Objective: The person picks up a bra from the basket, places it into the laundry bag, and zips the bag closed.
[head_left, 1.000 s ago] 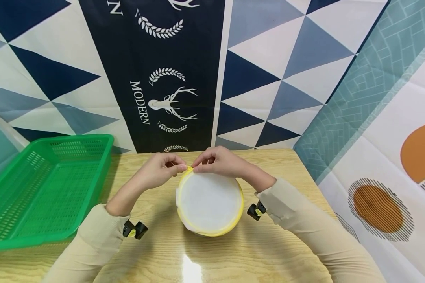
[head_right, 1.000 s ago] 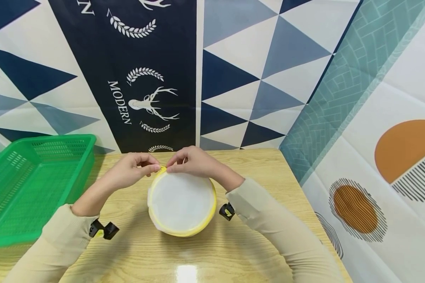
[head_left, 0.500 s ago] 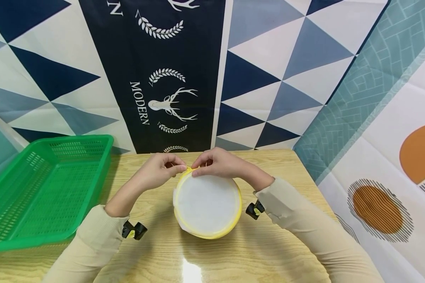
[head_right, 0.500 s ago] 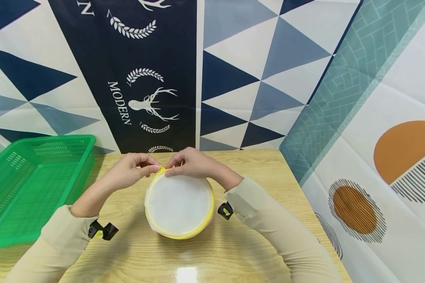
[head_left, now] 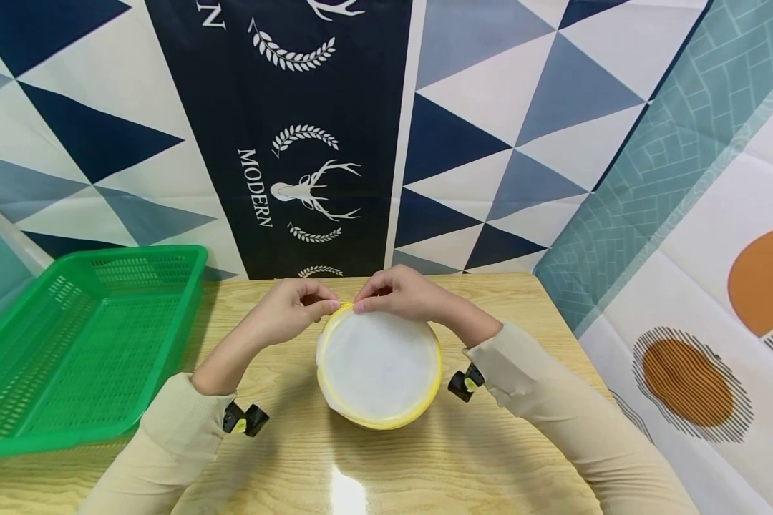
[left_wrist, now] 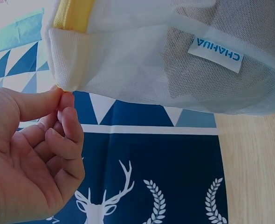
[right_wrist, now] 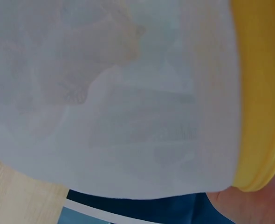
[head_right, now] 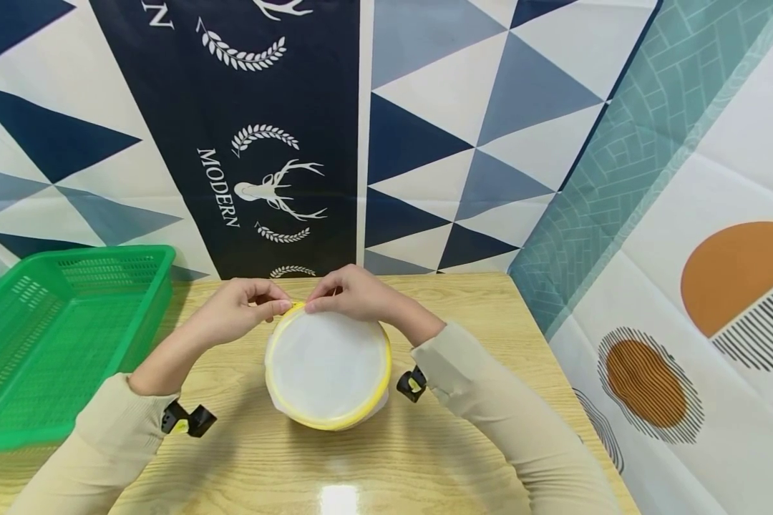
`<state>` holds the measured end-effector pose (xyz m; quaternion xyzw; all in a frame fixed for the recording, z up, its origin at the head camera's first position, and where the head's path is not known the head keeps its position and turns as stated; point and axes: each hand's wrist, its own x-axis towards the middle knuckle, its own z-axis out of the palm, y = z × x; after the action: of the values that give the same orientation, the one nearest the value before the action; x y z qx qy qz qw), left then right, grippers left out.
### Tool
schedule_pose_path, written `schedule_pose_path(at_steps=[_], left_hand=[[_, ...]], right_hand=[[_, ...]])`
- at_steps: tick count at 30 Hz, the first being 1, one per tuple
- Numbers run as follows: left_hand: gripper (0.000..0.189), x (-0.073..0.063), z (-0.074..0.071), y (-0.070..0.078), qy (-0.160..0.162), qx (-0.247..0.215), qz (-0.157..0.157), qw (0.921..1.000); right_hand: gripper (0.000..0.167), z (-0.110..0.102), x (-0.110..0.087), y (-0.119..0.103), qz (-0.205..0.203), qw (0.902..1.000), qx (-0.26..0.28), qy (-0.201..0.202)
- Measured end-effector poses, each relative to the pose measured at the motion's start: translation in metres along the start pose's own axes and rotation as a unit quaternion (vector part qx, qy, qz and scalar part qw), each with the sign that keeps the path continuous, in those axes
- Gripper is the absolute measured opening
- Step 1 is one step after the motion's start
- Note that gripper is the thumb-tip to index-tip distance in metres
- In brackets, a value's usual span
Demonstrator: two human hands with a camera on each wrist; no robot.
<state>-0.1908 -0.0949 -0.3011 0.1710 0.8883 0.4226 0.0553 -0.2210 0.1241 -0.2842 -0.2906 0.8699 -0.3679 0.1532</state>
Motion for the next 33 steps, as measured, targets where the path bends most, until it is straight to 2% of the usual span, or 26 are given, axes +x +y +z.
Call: schedule_pose_path(at_steps=[17, 33], left_hand=[[0.013, -0.004, -0.002, -0.006, 0.01, -0.01, 0.005, 0.9999], [0.014, -0.006, -0.001, -0.009, 0.014, -0.015, 0.001, 0.9998]], right_hand=[[0.016, 0.0, -0.003, 0.005, 0.025, 0.9985, 0.044, 0.02], [0.016, -0.004, -0.006, 0.011, 0.029, 0.9981, 0.048, 0.026]])
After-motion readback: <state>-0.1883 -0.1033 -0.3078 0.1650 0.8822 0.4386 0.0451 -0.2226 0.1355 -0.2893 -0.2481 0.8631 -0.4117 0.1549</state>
